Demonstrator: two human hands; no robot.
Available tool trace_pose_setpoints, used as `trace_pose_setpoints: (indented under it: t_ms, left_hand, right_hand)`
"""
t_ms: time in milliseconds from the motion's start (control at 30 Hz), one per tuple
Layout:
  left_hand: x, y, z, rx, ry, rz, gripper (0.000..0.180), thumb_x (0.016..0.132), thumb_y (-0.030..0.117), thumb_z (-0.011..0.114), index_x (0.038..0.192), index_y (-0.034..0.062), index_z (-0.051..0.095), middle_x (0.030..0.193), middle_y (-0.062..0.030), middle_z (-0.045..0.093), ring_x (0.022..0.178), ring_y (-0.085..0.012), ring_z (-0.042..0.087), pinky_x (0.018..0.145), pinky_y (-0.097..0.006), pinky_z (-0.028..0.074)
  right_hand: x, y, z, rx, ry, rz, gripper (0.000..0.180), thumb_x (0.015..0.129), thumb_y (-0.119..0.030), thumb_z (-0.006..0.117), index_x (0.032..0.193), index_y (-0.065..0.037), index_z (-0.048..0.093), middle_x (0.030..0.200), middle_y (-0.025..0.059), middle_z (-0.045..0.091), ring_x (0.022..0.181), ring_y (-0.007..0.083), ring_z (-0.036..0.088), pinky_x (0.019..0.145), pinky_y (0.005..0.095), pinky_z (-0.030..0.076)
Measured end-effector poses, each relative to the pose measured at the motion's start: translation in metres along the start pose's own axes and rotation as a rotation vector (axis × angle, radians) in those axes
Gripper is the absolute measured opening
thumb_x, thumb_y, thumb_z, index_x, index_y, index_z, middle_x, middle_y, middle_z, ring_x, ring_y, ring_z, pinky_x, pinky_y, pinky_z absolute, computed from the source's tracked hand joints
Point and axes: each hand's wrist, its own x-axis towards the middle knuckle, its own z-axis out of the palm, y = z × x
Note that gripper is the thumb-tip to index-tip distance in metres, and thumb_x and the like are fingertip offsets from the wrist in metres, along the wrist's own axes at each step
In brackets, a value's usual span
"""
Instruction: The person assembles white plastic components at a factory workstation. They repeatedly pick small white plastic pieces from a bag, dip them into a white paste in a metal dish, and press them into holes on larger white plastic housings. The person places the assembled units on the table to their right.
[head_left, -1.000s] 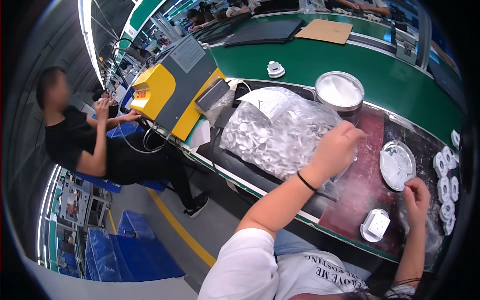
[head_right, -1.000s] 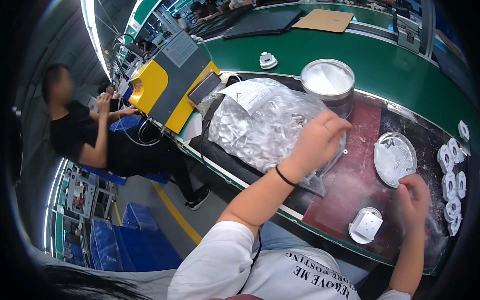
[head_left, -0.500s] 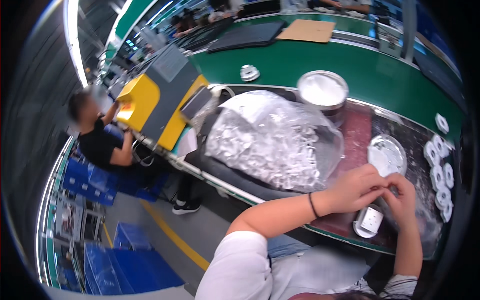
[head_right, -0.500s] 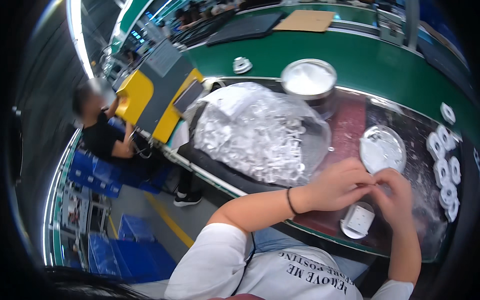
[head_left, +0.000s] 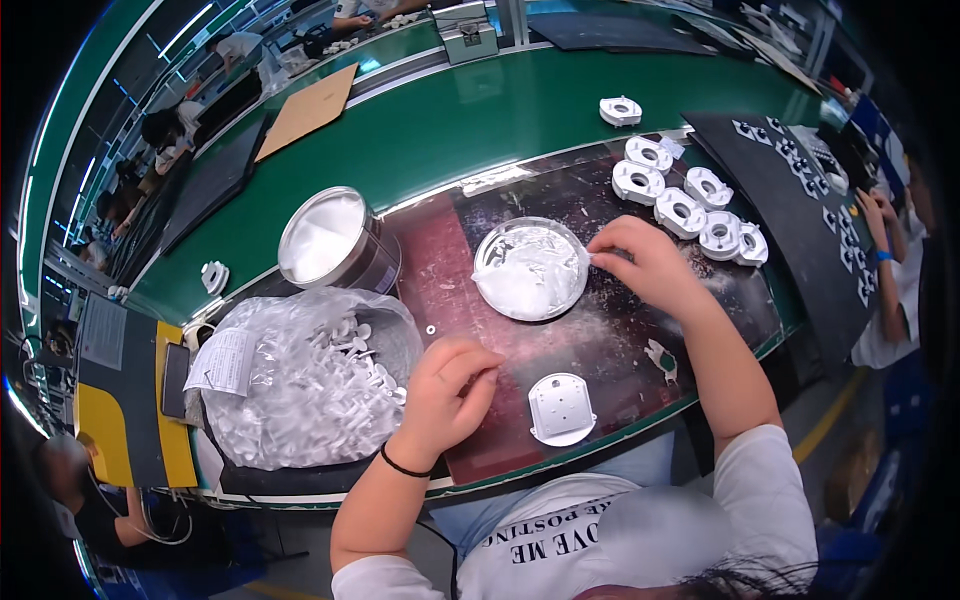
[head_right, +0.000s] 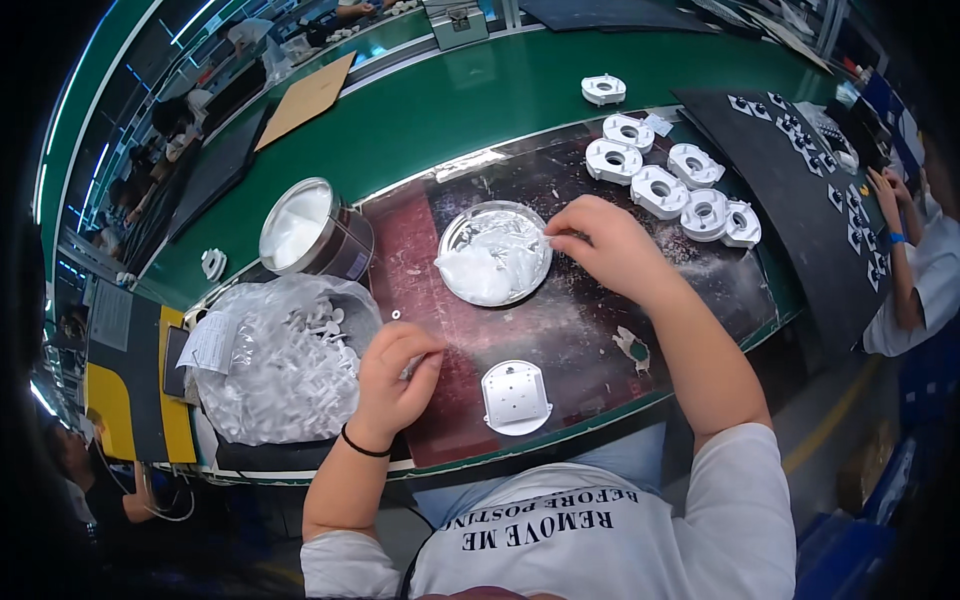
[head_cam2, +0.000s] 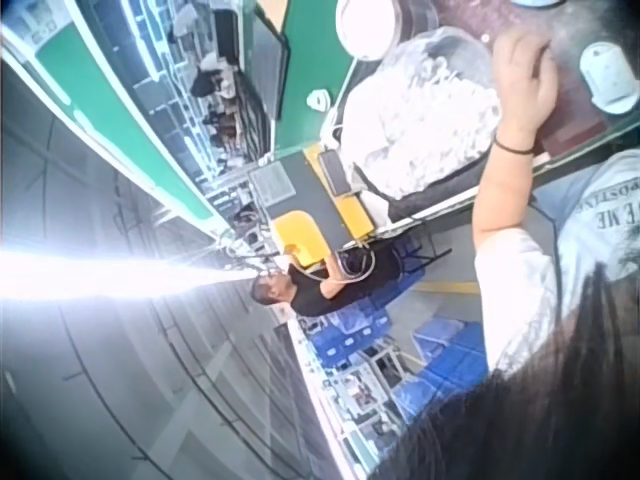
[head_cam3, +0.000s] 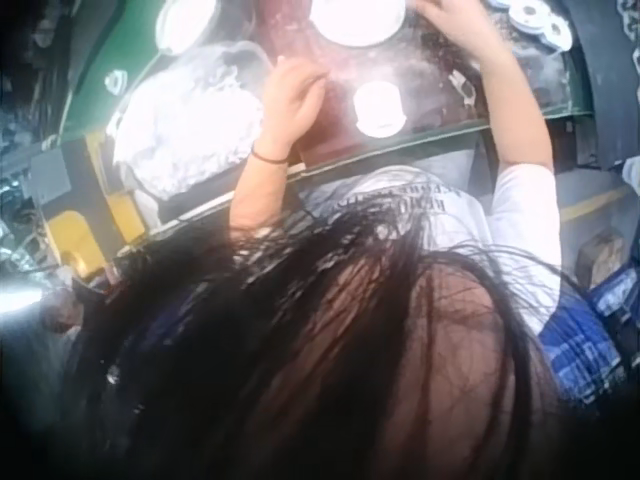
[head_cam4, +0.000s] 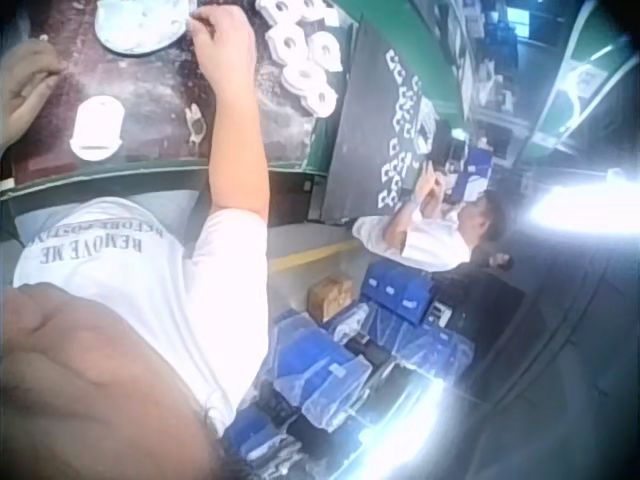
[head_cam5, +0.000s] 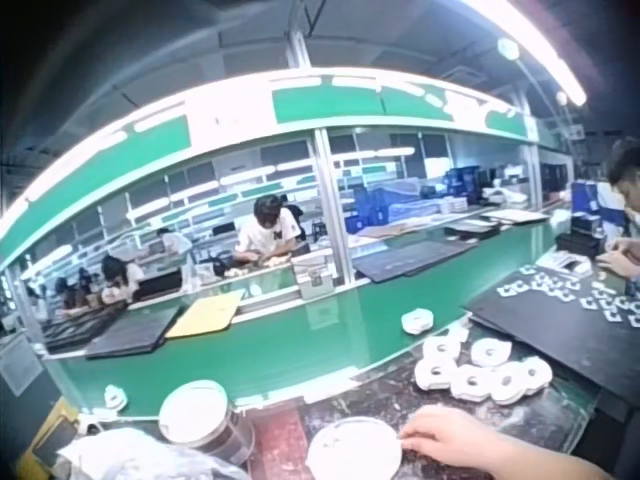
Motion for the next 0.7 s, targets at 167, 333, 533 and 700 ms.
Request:
trace_pose_setpoints:
  t_ms: [167, 333, 533, 700]
  left_hand:
    - [-0.002, -0.002, -0.001, -0.002, -0.019, -0.02, 0.019, 0.07, -0.001, 0.063, 0.088, 0.004, 0.063, 0.085, -0.0103, 0.059, 0.077, -0.0274, 0.057, 0.068, -0.035, 0.046]
    - [-0.001, -0.001, -0.002, 0.015, -0.042, -0.009, 0.019, 0.069, 0.0, 0.063, 0.088, 0.0042, 0.063, 0.084, -0.0102, 0.059, 0.076, -0.0276, 0.057, 0.068, -0.035, 0.046]
    - [-0.001, 0.0, -0.001, 0.011, -0.077, -0.003, 0.019, 0.069, 0.001, 0.063, 0.087, 0.0047, 0.062, 0.081, -0.0098, 0.06, 0.074, -0.028, 0.057, 0.066, -0.036, 0.046]
    - [-0.001, 0.001, -0.001, 0.021, -0.089, -0.001, 0.019, 0.069, 0.0, 0.063, 0.087, 0.0051, 0.062, 0.081, -0.0097, 0.06, 0.072, -0.0279, 0.057, 0.065, -0.036, 0.046]
  right_hand:
    - [0.0, 0.012, 0.02, -0.171, 0.037, -0.12, 0.014, 0.078, -0.013, 0.064, 0.089, -0.004, 0.066, 0.087, 0.0091, 0.06, 0.087, 0.0277, 0.058, 0.077, 0.0369, 0.047]
    - [0.0, 0.008, 0.028, -0.267, 0.023, -0.219, 0.014, 0.077, -0.008, 0.061, 0.089, -0.005, 0.066, 0.084, 0.0092, 0.061, 0.088, 0.0276, 0.056, 0.079, 0.0379, 0.046]
    - [0.0, 0.004, 0.028, -0.392, 0.031, -0.238, 0.014, 0.074, -0.006, 0.06, 0.086, -0.006, 0.067, 0.083, 0.0069, 0.061, 0.087, 0.0253, 0.055, 0.08, 0.0372, 0.045]
    - [0.0, 0.005, 0.029, -0.432, 0.036, -0.273, 0.014, 0.072, -0.005, 0.06, 0.085, -0.007, 0.067, 0.083, 0.0047, 0.061, 0.088, 0.0233, 0.055, 0.08, 0.0355, 0.044]
